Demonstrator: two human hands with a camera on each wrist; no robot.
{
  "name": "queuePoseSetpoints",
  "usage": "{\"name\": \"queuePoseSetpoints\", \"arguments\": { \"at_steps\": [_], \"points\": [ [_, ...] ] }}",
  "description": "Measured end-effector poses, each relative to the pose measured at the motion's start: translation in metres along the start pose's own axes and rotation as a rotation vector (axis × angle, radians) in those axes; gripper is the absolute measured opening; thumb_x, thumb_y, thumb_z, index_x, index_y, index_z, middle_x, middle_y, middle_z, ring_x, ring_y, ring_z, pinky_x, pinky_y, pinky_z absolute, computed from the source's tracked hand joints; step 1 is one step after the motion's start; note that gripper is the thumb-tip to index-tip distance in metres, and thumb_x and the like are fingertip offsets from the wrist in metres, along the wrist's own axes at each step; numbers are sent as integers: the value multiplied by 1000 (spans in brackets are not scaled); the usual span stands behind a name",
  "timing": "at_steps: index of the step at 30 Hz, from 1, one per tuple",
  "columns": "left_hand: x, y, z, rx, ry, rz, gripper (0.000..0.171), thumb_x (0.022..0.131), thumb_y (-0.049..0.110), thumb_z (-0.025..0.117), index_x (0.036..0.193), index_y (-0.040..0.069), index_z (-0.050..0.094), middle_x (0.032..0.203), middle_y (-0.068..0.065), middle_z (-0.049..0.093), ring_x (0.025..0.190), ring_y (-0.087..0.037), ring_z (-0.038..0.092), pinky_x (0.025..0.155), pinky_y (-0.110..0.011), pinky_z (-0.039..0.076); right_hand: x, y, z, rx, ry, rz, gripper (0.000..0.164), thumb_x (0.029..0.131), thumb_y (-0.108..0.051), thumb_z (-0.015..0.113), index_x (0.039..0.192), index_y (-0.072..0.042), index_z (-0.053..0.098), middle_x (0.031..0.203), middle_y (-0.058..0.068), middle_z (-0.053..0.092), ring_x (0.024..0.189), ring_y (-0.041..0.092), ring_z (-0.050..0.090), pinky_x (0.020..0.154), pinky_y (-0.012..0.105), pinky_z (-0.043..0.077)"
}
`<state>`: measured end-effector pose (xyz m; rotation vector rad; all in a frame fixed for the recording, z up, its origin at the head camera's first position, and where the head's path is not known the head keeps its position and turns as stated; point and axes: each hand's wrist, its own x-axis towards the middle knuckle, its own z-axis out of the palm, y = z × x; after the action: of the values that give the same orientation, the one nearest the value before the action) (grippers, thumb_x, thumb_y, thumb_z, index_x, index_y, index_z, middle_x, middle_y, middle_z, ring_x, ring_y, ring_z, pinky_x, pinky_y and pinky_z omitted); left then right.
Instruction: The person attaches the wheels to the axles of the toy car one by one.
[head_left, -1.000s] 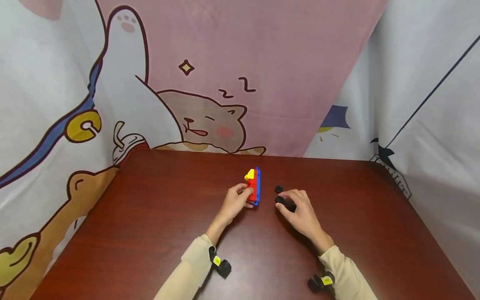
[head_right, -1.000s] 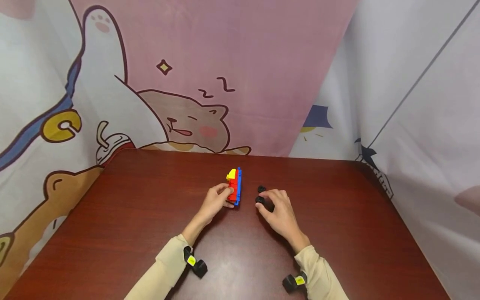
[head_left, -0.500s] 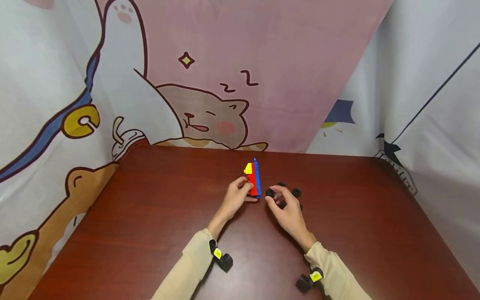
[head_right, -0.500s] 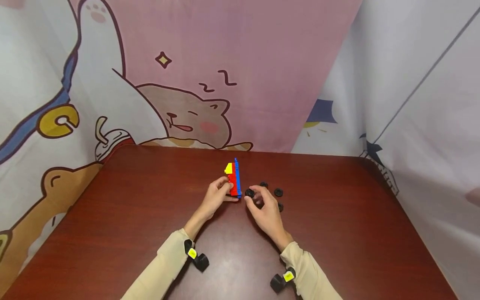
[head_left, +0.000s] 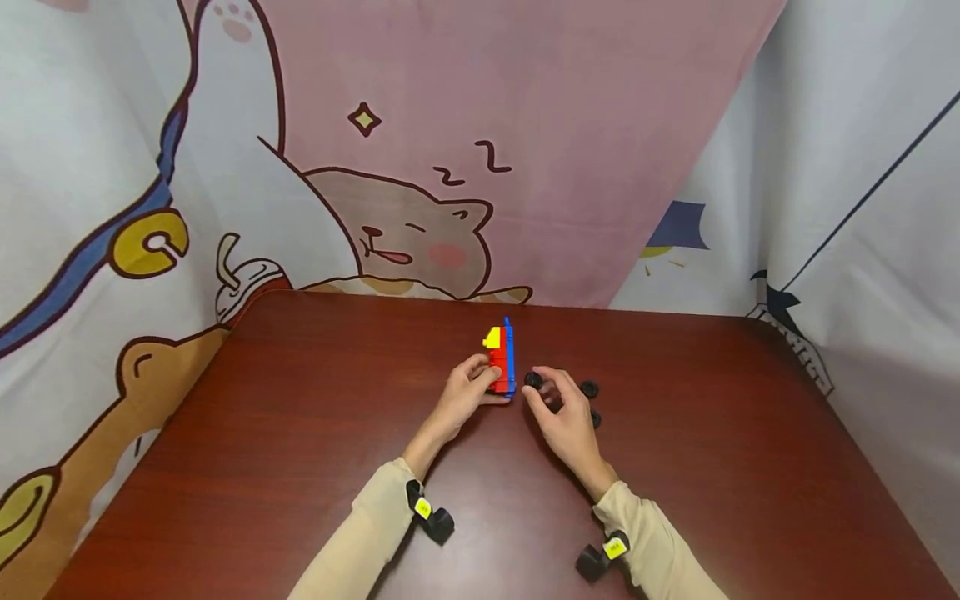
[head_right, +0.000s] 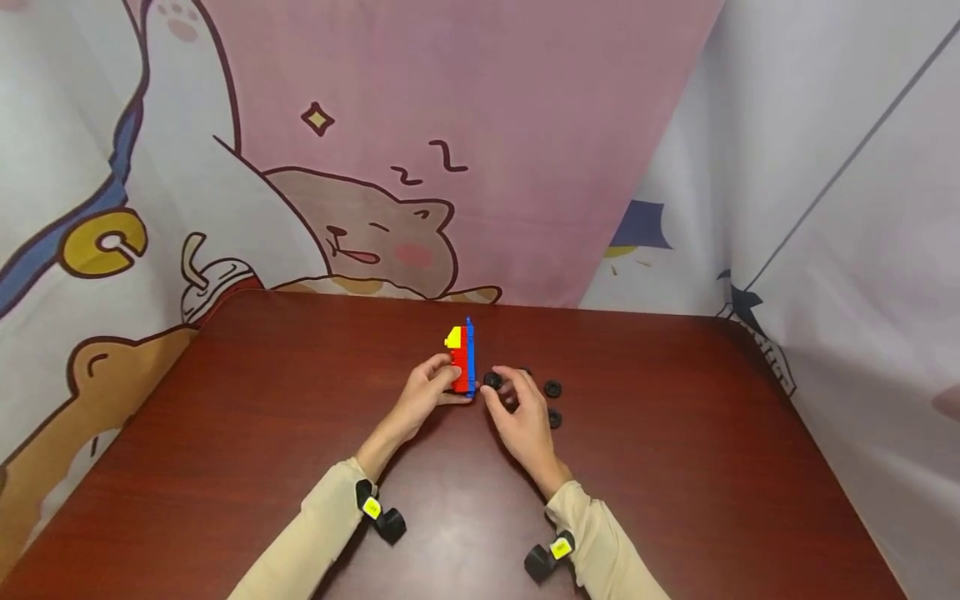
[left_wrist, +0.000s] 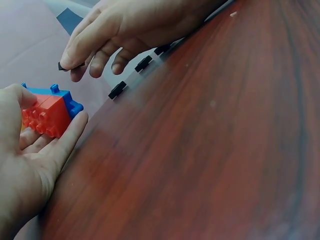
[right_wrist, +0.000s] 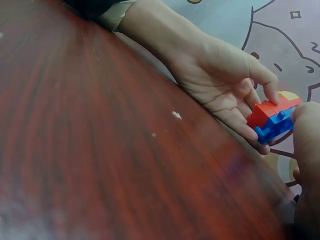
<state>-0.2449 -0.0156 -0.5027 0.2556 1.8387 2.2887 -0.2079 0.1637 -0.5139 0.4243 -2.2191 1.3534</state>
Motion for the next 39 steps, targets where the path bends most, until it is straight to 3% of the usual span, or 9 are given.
{"name": "queuePoseSetpoints", "arguments": {
  "at_steps": [5, 11, 19, 26, 32, 39],
  "points": [
    [-1, -6, -7, -6, -50, -12, 34, 99, 6, 54, 129, -9, 48, 110, -15, 59, 87, -17, 67, 80, -41, 62, -2, 2, 4, -23, -26, -29, 35, 89, -14, 76, 121, -2, 65, 100, 6, 65, 80, 16, 57, 66, 23, 51],
    [-2, -7, -6, -18, -64, -3, 35, 99, 5, 54, 131, -9, 48, 119, -23, 59, 91, -19, 68, 81, -40, 62, 3, 4, 7, -57, -32, -84, 36, 89, -15, 76, 122, -5, 65, 104, 6, 65, 84, 15, 57, 67, 22, 48],
    [4, 6, -7, -39, -102, -41, 37, 100, 3, 53, 135, -8, 45, 119, -23, 59, 92, -20, 68, 83, -47, 61, 9, 0, 10, 11, 10, -36, 35, 87, -11, 77, 120, -5, 67, 97, 7, 65, 78, 19, 59, 64, 28, 53],
    [13, 8, -5, -50, -130, -64, 40, 100, 4, 54, 136, -7, 42, 119, -20, 58, 91, -18, 67, 82, -46, 61, 13, -11, 9, -6, 21, 16, 36, 85, -2, 77, 118, 2, 65, 96, 17, 63, 78, 30, 59, 63, 40, 55],
    [15, 3, -6, -53, -133, -59, 42, 98, 4, 55, 136, -7, 42, 119, -20, 58, 91, -18, 67, 81, -45, 61, 14, -37, 2, 8, 18, 2, 33, 85, 0, 75, 116, 5, 65, 92, 18, 63, 75, 31, 58, 62, 38, 54],
    [13, 3, -5, -39, -129, -52, 37, 99, 2, 53, 133, -7, 43, 118, -18, 59, 90, -16, 66, 80, -43, 62, 13, -37, 3, 15, 8, -10, 34, 84, 0, 76, 116, 4, 65, 93, 18, 63, 74, 30, 58, 62, 39, 54]
  ]
}}
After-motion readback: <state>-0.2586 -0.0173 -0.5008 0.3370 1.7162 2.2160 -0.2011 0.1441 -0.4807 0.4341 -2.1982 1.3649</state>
